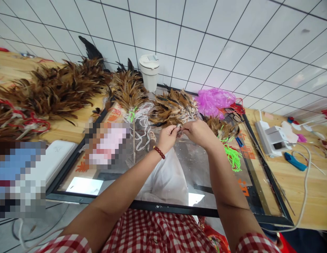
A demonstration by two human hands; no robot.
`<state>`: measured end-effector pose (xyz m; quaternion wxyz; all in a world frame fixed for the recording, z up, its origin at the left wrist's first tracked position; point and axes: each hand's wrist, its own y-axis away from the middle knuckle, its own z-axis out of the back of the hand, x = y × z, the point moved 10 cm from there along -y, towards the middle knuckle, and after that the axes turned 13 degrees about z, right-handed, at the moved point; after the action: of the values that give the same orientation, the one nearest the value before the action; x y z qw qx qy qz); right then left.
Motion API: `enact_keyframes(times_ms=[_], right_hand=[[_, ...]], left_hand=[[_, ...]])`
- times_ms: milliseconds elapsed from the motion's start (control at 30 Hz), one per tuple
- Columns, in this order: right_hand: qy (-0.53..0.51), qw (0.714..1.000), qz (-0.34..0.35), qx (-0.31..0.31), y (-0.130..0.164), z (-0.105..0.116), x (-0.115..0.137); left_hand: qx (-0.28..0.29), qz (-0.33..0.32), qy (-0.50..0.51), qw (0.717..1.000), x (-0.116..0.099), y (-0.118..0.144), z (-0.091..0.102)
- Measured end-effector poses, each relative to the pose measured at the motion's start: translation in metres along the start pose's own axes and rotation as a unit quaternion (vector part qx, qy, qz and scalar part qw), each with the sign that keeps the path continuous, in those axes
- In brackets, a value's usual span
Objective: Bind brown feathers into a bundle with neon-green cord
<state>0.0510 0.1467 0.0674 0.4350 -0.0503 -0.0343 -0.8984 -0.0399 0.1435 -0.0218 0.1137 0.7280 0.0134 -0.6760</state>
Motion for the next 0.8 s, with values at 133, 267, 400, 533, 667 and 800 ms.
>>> enact_keyframes(times_ms=[133, 267, 400, 533, 667, 800], right_hand=[[-0.008, 1.0, 0.006, -0.014, -0.001, 0.0, -0.001], [-0.028, 0.998, 0.028, -0.047, -0.002, 0.005, 0.001], [-0.073, 0.99, 0.081, -0.09, -0.004, 0.009, 0.007], [-0.113, 0.982, 0.071, -0.132, -0.004, 0.01, -0.002], [-0.148, 0.977, 0.068, -0.137, -0.003, 0.007, -0.009], [-0.193, 0.977, 0.042, -0.081, -0.001, -0.004, -0.014]], left_hand=[[0.049, 0.08, 0.096, 0.991, 0.011, 0.001, -0.012], [0.087, 0.16, 0.18, 0.967, 0.019, 0.004, -0.02], [0.071, 0.187, 0.215, 0.956, 0.023, 0.002, -0.015], [0.031, 0.159, 0.229, 0.96, 0.02, -0.001, -0.006], [0.013, 0.144, 0.231, 0.962, 0.018, -0.002, -0.003], [-0.012, 0.126, 0.224, 0.966, 0.019, -0.002, 0.003]])
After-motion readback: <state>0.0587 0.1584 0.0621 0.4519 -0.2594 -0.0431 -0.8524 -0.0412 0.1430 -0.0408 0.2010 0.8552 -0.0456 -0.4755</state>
